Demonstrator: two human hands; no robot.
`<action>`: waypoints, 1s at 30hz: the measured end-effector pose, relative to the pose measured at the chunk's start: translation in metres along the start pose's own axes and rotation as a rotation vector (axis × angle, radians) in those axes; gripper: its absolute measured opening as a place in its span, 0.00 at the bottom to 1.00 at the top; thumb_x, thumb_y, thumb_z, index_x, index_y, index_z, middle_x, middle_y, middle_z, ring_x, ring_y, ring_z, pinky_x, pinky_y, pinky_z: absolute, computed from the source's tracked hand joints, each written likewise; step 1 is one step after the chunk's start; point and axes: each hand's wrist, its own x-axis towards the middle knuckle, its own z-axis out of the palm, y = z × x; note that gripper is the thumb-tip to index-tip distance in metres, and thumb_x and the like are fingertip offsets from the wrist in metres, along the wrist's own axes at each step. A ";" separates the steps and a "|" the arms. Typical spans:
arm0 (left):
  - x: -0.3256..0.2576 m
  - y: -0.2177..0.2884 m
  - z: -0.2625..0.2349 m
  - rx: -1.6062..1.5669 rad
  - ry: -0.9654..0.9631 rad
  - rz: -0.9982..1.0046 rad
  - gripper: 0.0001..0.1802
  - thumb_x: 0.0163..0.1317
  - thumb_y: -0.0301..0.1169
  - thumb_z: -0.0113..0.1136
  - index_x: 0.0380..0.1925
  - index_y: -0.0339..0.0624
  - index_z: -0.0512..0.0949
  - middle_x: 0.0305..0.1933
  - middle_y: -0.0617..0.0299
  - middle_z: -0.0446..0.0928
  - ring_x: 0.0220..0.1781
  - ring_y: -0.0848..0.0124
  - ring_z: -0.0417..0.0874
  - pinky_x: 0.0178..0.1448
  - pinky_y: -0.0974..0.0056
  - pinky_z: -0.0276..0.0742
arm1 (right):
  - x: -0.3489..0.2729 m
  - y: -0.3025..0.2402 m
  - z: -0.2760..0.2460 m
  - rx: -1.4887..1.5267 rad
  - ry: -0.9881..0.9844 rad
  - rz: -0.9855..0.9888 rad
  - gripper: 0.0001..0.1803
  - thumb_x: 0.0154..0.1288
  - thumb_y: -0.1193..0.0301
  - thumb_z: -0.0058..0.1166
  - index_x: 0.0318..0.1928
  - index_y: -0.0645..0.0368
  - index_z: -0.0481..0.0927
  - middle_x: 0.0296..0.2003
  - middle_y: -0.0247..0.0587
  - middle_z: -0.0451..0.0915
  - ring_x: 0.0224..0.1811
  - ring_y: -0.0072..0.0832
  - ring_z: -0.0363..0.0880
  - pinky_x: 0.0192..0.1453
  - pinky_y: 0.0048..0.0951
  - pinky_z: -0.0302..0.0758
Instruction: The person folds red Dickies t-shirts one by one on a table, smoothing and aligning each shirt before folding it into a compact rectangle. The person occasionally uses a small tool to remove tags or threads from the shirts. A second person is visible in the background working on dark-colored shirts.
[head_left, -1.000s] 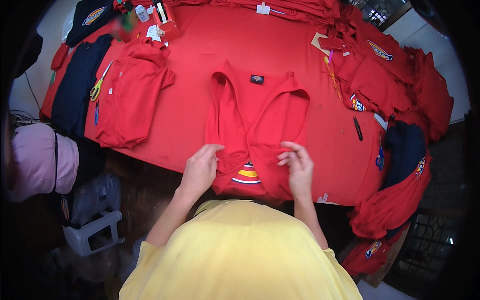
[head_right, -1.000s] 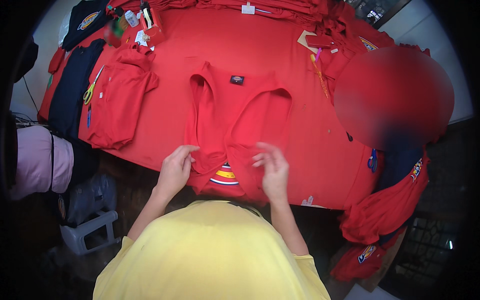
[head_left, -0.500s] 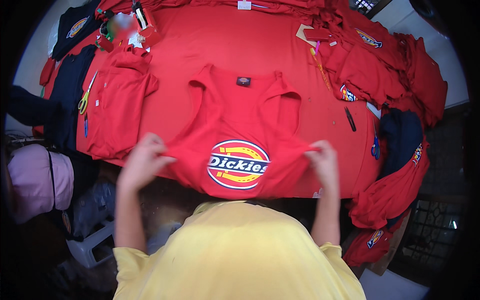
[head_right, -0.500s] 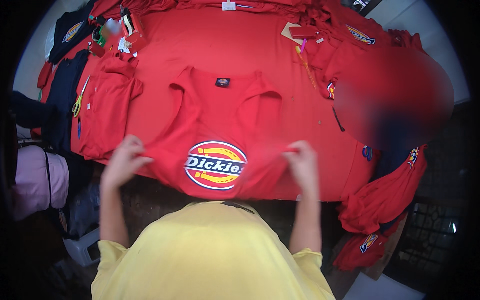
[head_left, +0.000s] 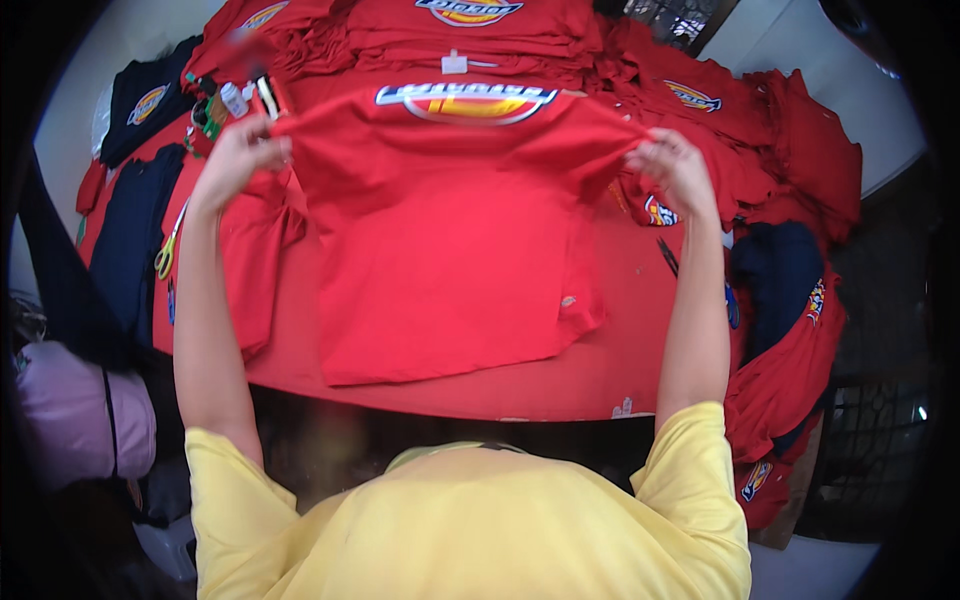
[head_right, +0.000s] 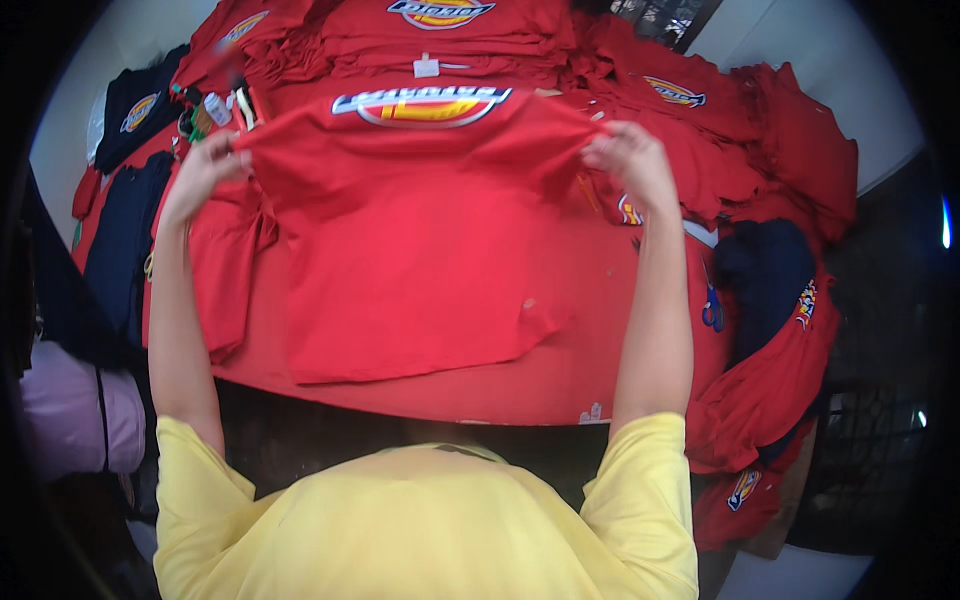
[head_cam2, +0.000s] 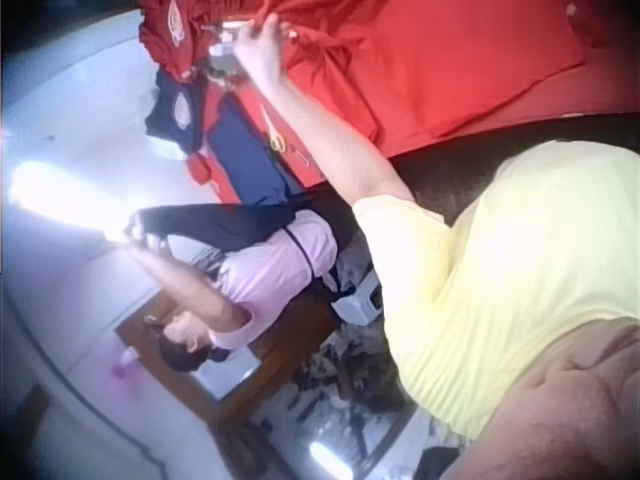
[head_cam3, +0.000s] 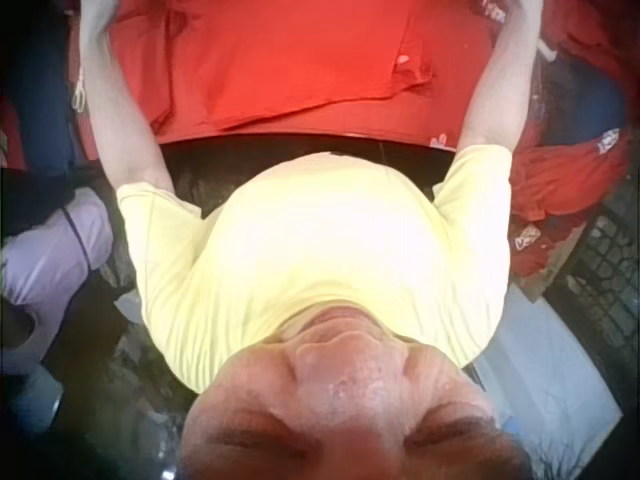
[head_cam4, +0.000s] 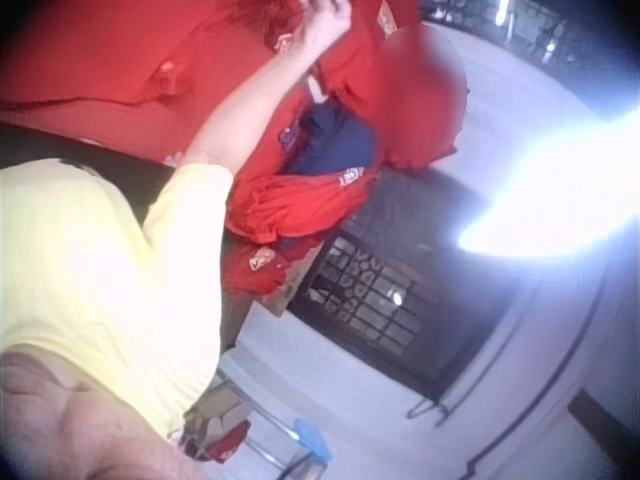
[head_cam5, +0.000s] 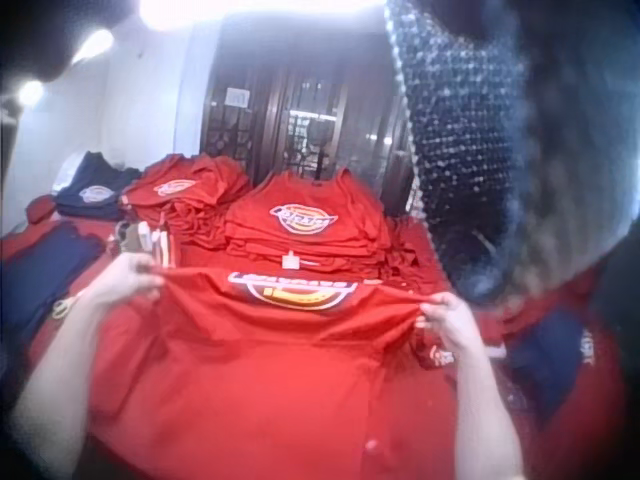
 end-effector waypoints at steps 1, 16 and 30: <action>-0.019 0.011 0.016 -0.075 -0.055 0.006 0.11 0.63 0.28 0.59 0.43 0.33 0.76 0.34 0.62 0.80 0.36 0.74 0.83 0.39 0.73 0.76 | -0.021 -0.005 0.008 -0.067 -0.123 0.032 0.11 0.65 0.78 0.54 0.48 0.66 0.74 0.34 0.41 0.81 0.33 0.27 0.82 0.42 0.27 0.82; -0.066 0.088 0.175 0.338 -0.362 0.294 0.29 0.56 0.39 0.64 0.54 0.36 0.69 0.35 0.48 0.81 0.39 0.54 0.82 0.46 0.55 0.75 | -0.095 -0.016 0.128 -0.675 -0.595 -0.338 0.08 0.64 0.72 0.56 0.40 0.64 0.78 0.31 0.39 0.80 0.29 0.22 0.78 0.34 0.29 0.75; -0.060 0.021 0.212 -0.576 -0.489 -0.070 0.11 0.58 0.31 0.68 0.34 0.40 0.75 0.42 0.64 0.76 0.36 0.78 0.75 0.37 0.71 0.71 | -0.061 0.003 0.133 -0.370 -0.919 0.223 0.08 0.66 0.72 0.54 0.41 0.65 0.75 0.29 0.32 0.75 0.29 0.17 0.75 0.30 0.24 0.81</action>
